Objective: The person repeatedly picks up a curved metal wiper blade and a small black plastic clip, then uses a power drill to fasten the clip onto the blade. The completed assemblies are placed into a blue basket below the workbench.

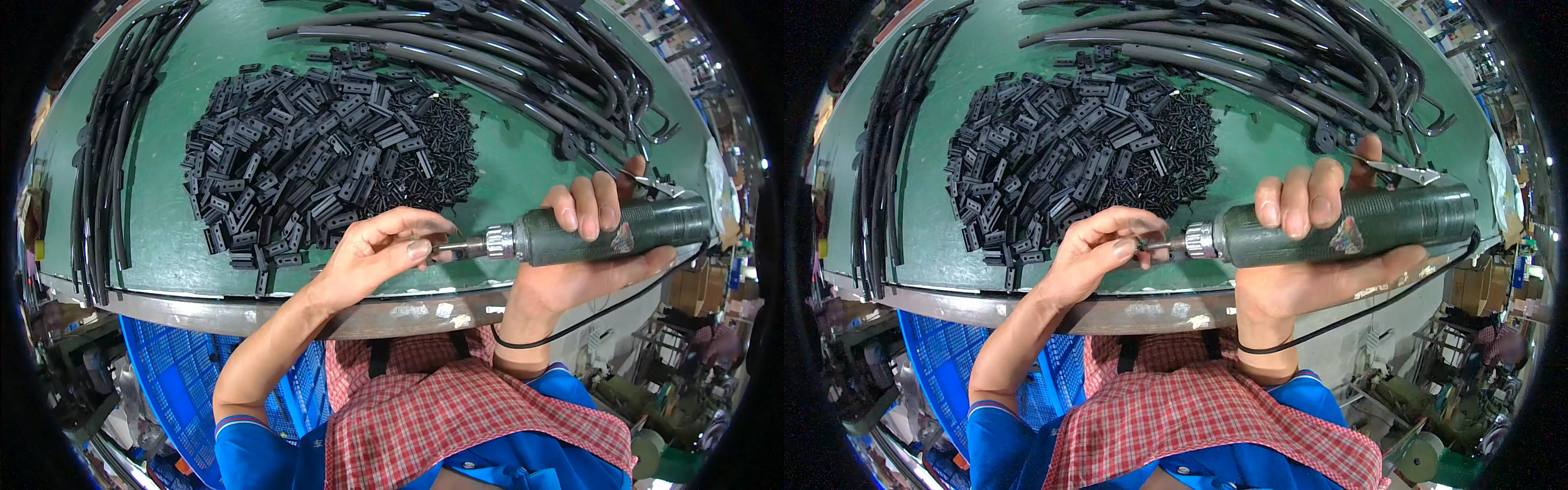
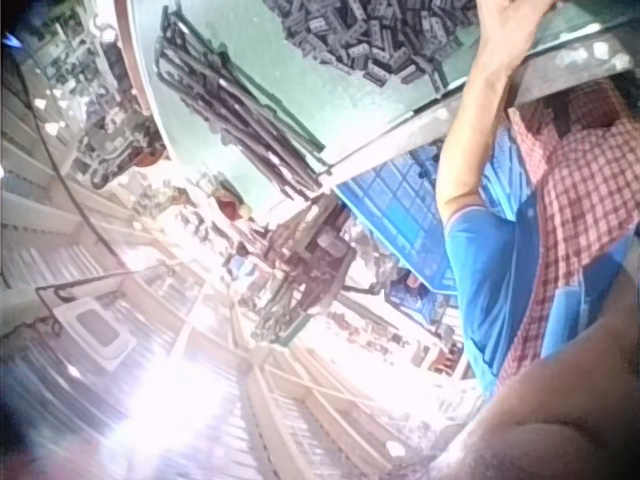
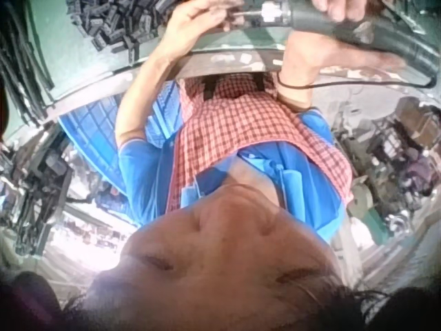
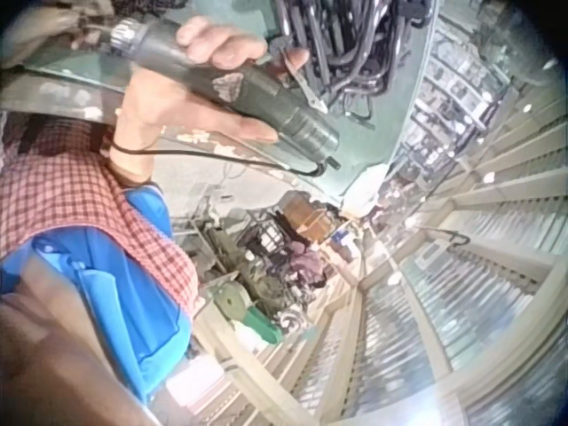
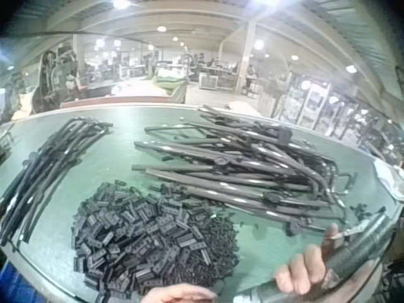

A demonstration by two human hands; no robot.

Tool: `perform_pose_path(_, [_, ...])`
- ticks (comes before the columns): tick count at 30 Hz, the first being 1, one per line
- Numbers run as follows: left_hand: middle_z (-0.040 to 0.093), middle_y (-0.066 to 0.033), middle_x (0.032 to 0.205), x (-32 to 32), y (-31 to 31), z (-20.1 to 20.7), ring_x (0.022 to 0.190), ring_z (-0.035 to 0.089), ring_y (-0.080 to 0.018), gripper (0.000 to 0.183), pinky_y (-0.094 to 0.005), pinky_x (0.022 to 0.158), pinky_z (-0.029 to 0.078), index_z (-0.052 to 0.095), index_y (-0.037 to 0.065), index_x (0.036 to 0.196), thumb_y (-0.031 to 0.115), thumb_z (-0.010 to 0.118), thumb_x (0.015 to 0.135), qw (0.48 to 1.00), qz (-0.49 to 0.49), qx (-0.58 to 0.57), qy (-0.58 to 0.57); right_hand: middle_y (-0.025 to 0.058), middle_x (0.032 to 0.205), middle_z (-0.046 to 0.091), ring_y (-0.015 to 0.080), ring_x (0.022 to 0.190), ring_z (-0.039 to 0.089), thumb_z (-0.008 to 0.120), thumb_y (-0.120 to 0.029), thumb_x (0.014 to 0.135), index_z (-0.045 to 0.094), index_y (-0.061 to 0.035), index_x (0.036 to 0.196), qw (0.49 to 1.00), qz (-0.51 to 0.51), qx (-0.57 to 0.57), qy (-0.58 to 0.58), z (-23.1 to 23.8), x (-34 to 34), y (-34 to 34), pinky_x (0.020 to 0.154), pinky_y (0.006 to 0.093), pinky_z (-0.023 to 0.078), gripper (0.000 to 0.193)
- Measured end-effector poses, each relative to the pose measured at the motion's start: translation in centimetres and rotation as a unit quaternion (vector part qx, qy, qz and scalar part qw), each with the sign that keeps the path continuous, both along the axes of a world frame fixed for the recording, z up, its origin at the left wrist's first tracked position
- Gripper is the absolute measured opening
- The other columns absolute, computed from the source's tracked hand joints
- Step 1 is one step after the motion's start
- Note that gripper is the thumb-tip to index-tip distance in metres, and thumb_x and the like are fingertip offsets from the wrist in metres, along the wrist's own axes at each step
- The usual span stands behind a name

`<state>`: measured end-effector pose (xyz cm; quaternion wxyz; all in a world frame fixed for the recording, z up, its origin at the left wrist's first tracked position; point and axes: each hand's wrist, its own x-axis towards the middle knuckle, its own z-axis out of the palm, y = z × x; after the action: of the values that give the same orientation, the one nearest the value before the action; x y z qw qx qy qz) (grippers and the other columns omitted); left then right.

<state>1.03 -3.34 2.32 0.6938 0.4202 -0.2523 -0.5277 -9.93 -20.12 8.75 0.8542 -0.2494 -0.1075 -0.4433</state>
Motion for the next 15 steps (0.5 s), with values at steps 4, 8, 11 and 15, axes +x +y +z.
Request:
perform_pose_path(4, [0.057,-0.0118,0.107,-0.7,0.2,-0.1,0.097,0.056,-0.0192,0.051,-0.0329,0.084,0.046,0.058,0.000,0.117,0.019,0.074,0.073,0.930,0.086,-0.001,-0.357,0.0027,0.073,0.043,0.0149,0.065,0.046,0.062,-0.058,0.082,0.038,0.0029,0.135,0.995,-0.052,-0.063,0.063,1.1,-1.2,-0.4,0.063,0.0320,0.039,0.084])
perform_pose_path(8, [0.060,-0.0073,0.096,-2.2,0.3,-1.2,0.088,0.055,-0.0251,0.033,-0.0358,0.077,0.045,0.065,0.003,0.102,0.022,0.071,0.075,0.745,0.071,0.117,-0.653,0.0036,0.071,0.045,0.0163,0.058,0.048,0.057,-0.069,0.080,0.035,0.0027,0.137,0.982,-0.073,-0.134,0.115,1.2,-1.1,1.2,0.056,0.0342,0.040,0.094])
perform_pose_path(11, [0.059,-0.0069,0.096,-2.2,0.3,-1.5,0.087,0.055,-0.0242,0.033,-0.0354,0.076,0.045,0.065,0.003,0.102,0.022,0.070,0.076,0.738,0.070,0.105,-0.663,0.0046,0.071,0.046,0.0171,0.057,0.049,0.056,-0.072,0.077,0.032,0.0020,0.139,0.972,-0.051,-0.193,0.124,0.7,-0.8,1.8,0.054,0.0343,0.041,0.100])
perform_pose_path(15, [0.058,-0.0065,0.093,-2.4,0.4,-2.0,0.085,0.056,-0.0240,0.033,-0.0353,0.075,0.045,0.065,0.004,0.101,0.021,0.071,0.074,0.742,0.092,0.100,-0.656,0.0053,0.071,0.047,0.0178,0.056,0.050,0.056,-0.074,0.074,0.029,0.0009,0.141,0.958,-0.043,-0.249,0.136,0.7,-0.4,2.5,0.053,0.0341,0.042,0.104])
